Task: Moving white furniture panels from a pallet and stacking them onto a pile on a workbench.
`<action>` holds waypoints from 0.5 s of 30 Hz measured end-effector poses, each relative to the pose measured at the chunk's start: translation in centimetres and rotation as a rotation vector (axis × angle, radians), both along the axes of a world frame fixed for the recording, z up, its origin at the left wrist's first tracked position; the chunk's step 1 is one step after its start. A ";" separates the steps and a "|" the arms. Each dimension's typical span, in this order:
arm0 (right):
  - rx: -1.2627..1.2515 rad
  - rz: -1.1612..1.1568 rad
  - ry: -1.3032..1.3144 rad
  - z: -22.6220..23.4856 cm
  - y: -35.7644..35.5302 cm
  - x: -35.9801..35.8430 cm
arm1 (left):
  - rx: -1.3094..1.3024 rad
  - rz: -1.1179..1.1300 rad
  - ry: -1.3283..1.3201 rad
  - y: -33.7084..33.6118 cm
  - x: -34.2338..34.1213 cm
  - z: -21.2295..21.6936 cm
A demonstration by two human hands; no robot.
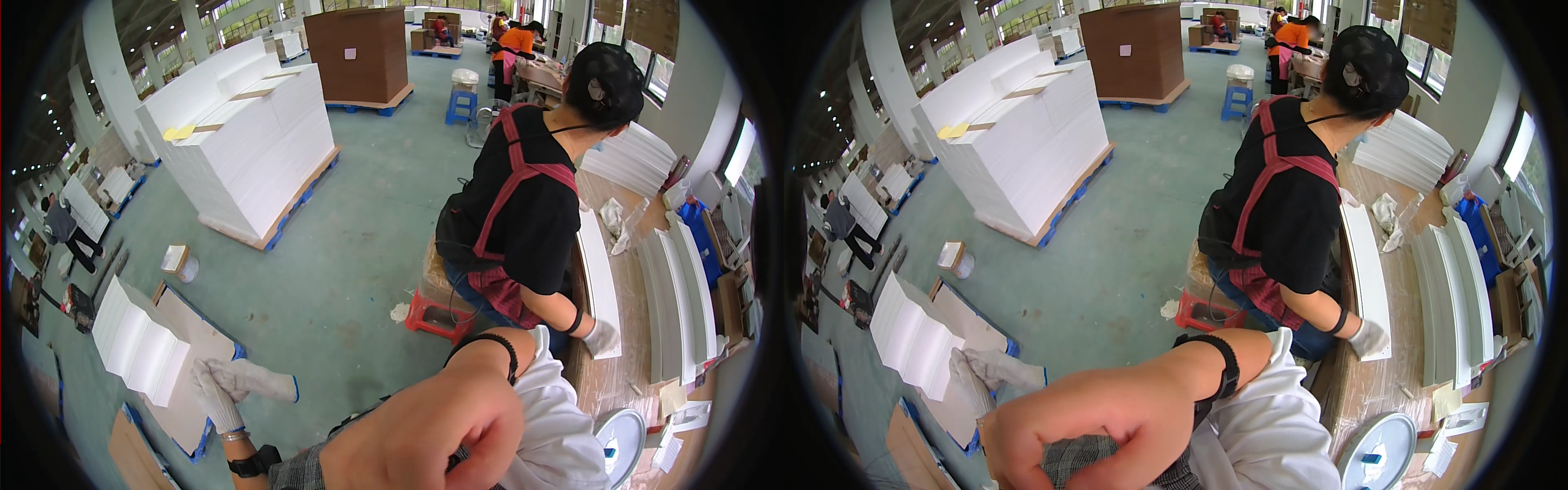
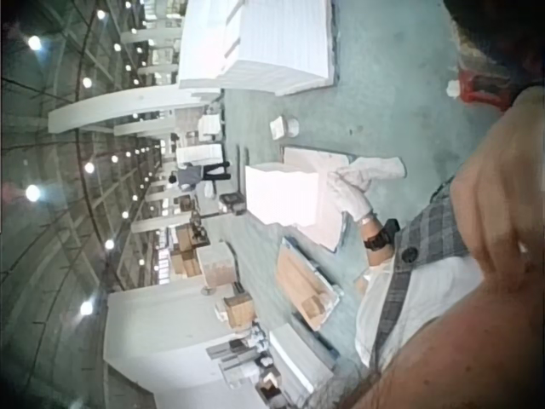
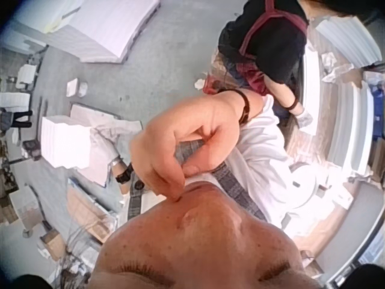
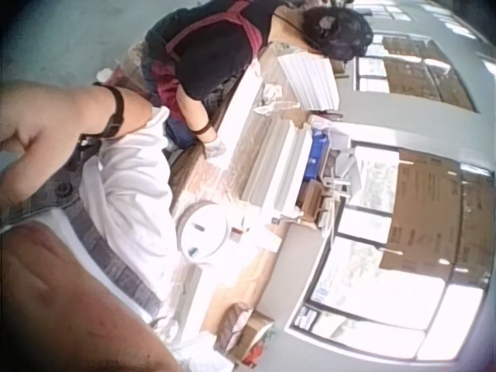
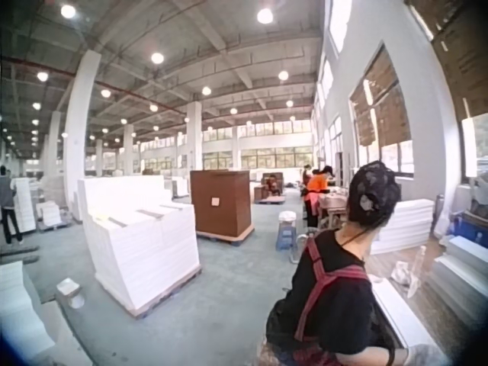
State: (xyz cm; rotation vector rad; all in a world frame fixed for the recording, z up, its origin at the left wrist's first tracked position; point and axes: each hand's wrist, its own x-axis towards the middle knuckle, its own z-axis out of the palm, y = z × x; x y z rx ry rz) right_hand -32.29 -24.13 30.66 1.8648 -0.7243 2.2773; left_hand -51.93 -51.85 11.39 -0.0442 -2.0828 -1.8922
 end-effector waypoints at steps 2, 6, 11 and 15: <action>-0.003 -0.037 0.024 0.0 -0.4 -0.3 | 0.019 0.003 -0.006 -0.1 0.0 -0.2; -0.022 -0.101 0.007 -0.2 -1.6 -0.2 | -0.006 -0.028 -0.012 -0.5 -0.3 -0.5; -0.021 -0.074 0.039 -0.4 -1.4 -0.4 | 0.050 -0.049 -0.009 -0.4 -0.4 -0.7; 0.003 -0.073 0.087 0.0 -1.1 -1.0 | 0.051 -0.033 -0.009 -0.2 -0.2 -0.6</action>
